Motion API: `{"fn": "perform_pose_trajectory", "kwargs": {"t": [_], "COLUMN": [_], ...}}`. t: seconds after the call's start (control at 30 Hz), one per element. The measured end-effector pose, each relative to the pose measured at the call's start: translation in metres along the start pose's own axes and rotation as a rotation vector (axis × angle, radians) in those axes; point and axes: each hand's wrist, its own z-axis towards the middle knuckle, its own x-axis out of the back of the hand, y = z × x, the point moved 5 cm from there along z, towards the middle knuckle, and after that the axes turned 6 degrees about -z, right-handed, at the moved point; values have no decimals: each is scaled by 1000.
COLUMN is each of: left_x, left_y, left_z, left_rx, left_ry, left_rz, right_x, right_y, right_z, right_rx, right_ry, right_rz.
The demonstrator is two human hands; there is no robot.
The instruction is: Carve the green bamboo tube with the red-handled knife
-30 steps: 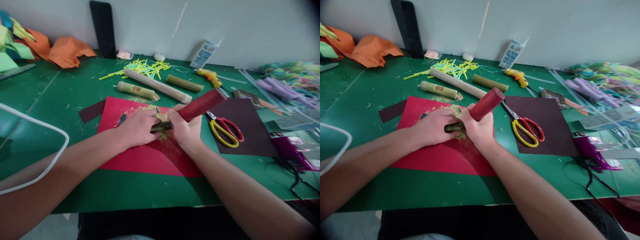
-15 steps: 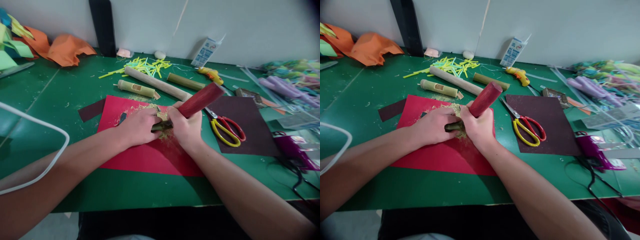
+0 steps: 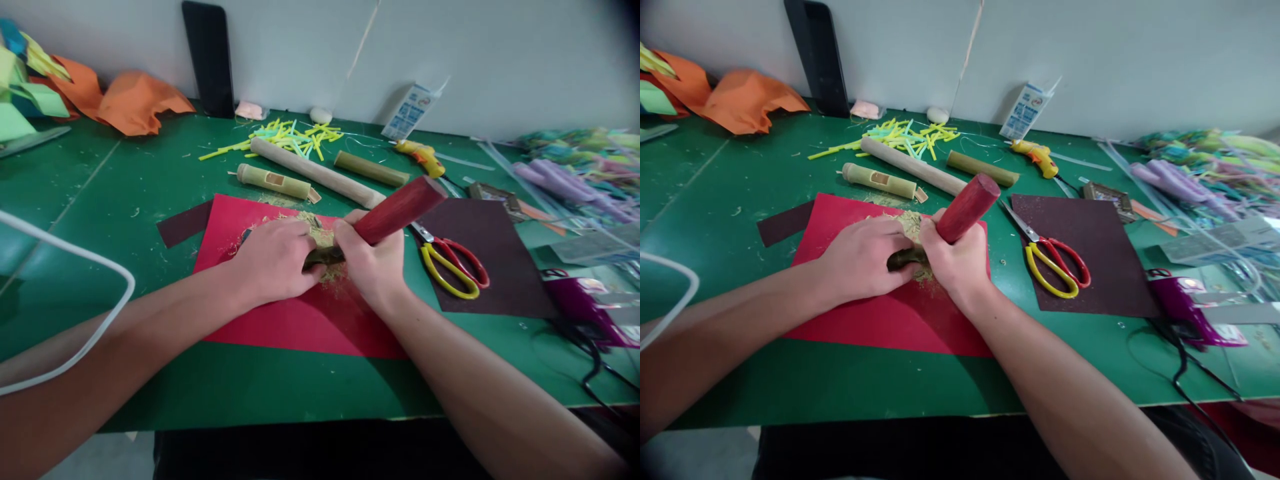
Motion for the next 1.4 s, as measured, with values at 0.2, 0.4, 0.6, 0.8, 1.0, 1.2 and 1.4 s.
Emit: {"fn": "perform_pose_trajectory", "kwargs": {"t": [0.2,0.4,0.6,0.8,1.0,1.2,1.4], "left_x": [0,2,-1,-1,-2,-4,-2], "left_y": [3,5,3,2,3,4,5], "left_z": [-1,-2,-2,0,-1,-3,-3], "left_rx": [-4,-42,-35,11,-28,-69,-86], "left_ry": [12,89,59,0,28,33,43], "left_rz": [-8,12,-45,-71,-70,-35,-38], "right_x": [0,0,-2,-1,-1,-1,-1], "right_y": [-2,2,1,1,0,0,-1], "right_z": [-2,-1,-1,-1,0,-1,-3], "right_rx": [24,19,49,28,31,0,26], "right_ry": [-17,1,-8,-15,-35,-31,-42], "right_rz": [-32,13,29,35,41,70,91]}}
